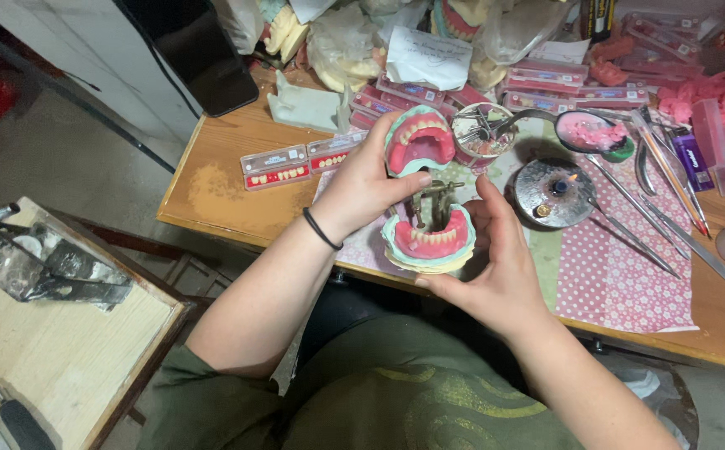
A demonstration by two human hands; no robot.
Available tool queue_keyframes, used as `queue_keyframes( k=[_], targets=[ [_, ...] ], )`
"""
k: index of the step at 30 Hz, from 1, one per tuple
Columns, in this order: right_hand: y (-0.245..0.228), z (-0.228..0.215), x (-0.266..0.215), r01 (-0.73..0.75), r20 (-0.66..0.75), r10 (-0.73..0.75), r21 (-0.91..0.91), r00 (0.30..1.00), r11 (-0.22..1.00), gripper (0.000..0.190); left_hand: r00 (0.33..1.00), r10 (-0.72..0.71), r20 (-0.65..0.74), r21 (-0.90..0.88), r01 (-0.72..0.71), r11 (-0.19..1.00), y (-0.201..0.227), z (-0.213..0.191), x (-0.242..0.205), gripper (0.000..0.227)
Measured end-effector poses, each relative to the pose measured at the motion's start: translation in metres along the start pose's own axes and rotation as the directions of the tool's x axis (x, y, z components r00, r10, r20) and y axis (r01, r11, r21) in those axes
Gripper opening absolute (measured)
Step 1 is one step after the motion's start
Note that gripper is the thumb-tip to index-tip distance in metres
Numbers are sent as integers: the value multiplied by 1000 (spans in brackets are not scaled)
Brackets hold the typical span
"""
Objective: The person applies pink material to a dental mold using a small metal tool, repeatedly dipping the tool into a container. They also handle a small pink object and place it into the mold.
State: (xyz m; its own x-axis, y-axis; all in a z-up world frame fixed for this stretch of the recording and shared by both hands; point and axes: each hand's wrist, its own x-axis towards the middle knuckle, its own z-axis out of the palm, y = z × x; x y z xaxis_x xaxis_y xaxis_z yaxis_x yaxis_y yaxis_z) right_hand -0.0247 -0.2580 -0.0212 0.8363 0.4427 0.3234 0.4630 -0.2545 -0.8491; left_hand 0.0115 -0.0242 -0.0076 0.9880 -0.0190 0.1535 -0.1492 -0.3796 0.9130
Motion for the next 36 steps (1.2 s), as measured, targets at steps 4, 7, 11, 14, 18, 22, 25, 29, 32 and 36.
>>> queue_keyframes(
  k=[4, 7, 11, 14, 18, 22, 25, 29, 32, 36],
  targets=[
    [0, -21, -3, -128, 74, 120, 101, 990, 987, 122, 993, -99, 60, 145, 90, 985, 32, -12, -4, 85],
    [8, -40, -8, -52, 160, 40, 66, 986, 996, 111, 996, -80, 44, 245, 67, 967, 44, -11, -2, 84],
    [27, -80, -27, 120, -74, -140, -223, 987, 967, 66, 994, -85, 63, 390, 53, 919, 66, -5, 3, 78],
    [42, -117, -36, 92, -226, -249, -541, 942, 836, 22, 989, -101, 109, 393, 50, 918, 75, -3, 7, 77],
    [59, -147, -46, -123, -229, -77, -742, 970, 659, 18, 975, -124, 187, 358, 50, 932, 86, -2, 15, 78],
    [79, -152, -59, -250, -309, 7, -756, 951, 605, 6, 968, -73, 241, 338, -13, 941, 83, -1, 25, 74],
    [78, -154, -58, -153, -277, -83, -728, 957, 668, 14, 953, -65, 297, 318, -34, 948, 85, 0, 30, 76],
    [50, -144, -48, -157, -402, -55, -476, 914, 866, 24, 944, -103, 314, 355, -16, 935, 83, 4, 35, 85],
    [36, -131, -36, -171, -423, 129, -61, 897, 983, 40, 952, -84, 296, 370, -33, 928, 80, 8, 38, 84],
    [38, -93, -23, 86, -590, 203, 423, 781, 902, 25, 963, -24, 270, 397, -88, 914, 73, 18, 45, 72]
  ],
)
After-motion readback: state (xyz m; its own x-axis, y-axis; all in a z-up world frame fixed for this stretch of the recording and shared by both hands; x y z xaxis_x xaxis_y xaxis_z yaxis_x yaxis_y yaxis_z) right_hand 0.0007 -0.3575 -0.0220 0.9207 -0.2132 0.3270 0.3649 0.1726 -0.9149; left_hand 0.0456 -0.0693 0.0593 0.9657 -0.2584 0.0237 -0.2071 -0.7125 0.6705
